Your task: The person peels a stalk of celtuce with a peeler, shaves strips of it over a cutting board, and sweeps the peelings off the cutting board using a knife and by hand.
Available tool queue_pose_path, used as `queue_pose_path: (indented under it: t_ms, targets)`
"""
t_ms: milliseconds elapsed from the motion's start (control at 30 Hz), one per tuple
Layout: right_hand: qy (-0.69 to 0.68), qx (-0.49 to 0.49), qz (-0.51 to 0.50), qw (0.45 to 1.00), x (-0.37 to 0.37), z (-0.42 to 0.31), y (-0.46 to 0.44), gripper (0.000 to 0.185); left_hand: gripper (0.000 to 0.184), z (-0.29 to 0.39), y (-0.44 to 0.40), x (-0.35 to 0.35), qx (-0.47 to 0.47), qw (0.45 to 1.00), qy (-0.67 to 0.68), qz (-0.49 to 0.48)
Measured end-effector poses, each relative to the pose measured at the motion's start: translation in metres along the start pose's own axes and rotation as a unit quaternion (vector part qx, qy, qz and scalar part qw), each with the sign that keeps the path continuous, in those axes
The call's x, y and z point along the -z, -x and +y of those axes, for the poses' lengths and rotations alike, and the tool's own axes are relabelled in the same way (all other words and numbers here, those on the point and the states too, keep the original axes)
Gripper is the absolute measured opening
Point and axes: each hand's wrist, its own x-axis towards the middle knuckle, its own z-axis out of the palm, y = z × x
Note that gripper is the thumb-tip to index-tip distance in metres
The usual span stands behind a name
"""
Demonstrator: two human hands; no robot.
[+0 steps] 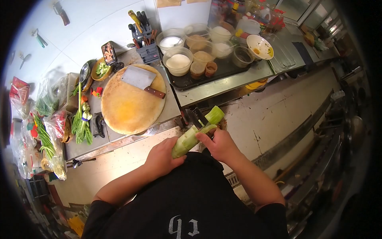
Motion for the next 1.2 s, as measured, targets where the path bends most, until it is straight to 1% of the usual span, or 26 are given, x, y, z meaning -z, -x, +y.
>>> queue_pose_path:
  t_ms: [67,300,367,400,467,500,567,700,767,800,867,900,933,1000,1033,1100,1133,1200]
  targets:
    - [-0.032,0.037,0.004,0.999,-0.005,0.009,-0.001,0.054,0.058,0.0,0.0,0.0,-0.006,1.0,-0.002,0.0]
    - [-0.028,0.004,-0.015,0.999,0.0,-0.002,0.0,0.053,0.059,0.004,-0.002,0.007,0.004,1.0,-0.009,-0.006]
    - [-0.02,-0.026,-0.045,0.998,0.004,-0.003,-0.001,0.051,0.061,0.008,-0.005,0.019,0.028,0.997,0.036,-0.059]
    - [-0.02,-0.026,-0.045,0.998,0.003,-0.004,0.0,0.051,0.061,0.007,-0.005,0.019,0.029,0.997,0.037,-0.058]
    - [-0.069,0.005,-0.029,0.997,-0.002,-0.008,0.0,0.051,0.062,0.002,-0.008,0.016,0.073,0.991,0.023,-0.105]
    - [-0.07,0.005,-0.029,0.997,-0.003,-0.006,-0.002,0.051,0.062,0.001,-0.008,0.013,0.074,0.991,0.023,-0.105]
    - [-0.076,-0.029,-0.045,0.996,-0.006,0.002,-0.006,0.048,0.063,0.002,-0.008,0.006,0.113,0.99,-0.024,-0.079]
    - [-0.099,-0.034,-0.045,0.993,-0.02,-0.001,-0.001,0.044,0.059,-0.003,-0.017,0.004,0.124,0.99,-0.04,-0.043]
    - [-0.067,0.085,-0.061,0.992,-0.031,-0.013,0.012,0.033,0.052,-0.014,-0.027,0.004,0.17,0.984,-0.014,-0.052]
    - [-0.066,0.086,-0.062,0.992,-0.029,-0.016,0.014,0.033,0.052,-0.018,-0.027,0.006,0.171,0.984,-0.013,-0.051]
    - [-0.023,0.094,-0.052,0.994,-0.025,-0.02,0.016,0.037,0.055,-0.031,-0.027,0.011,0.18,0.982,0.045,-0.029]
    - [0.011,0.063,-0.048,0.997,-0.015,-0.024,0.012,0.037,0.057,-0.041,-0.026,0.008,0.163,0.986,0.038,0.001]
    - [0.011,0.062,-0.048,0.997,-0.008,-0.019,0.009,0.037,0.057,-0.041,-0.025,0.011,0.164,0.986,0.038,0.0]
    - [0.028,0.019,0.014,0.999,0.004,-0.004,0.0,0.039,0.057,-0.038,-0.021,0.02,0.157,0.986,0.059,-0.009]
    - [0.028,0.019,0.014,0.999,0.009,0.003,-0.006,0.039,0.057,-0.037,-0.02,0.023,0.156,0.986,0.059,-0.009]
    - [0.093,-0.004,0.082,0.992,0.02,0.014,-0.013,0.046,0.056,-0.037,-0.02,0.026,0.156,0.98,0.122,-0.021]
    - [0.094,-0.006,0.084,0.992,0.025,0.014,-0.014,0.046,0.056,-0.036,-0.02,0.026,0.154,0.98,0.124,-0.024]
    - [0.167,-0.041,0.11,0.979,0.032,0.012,-0.018,0.057,0.055,-0.036,-0.018,0.026,0.118,0.983,0.139,-0.003]
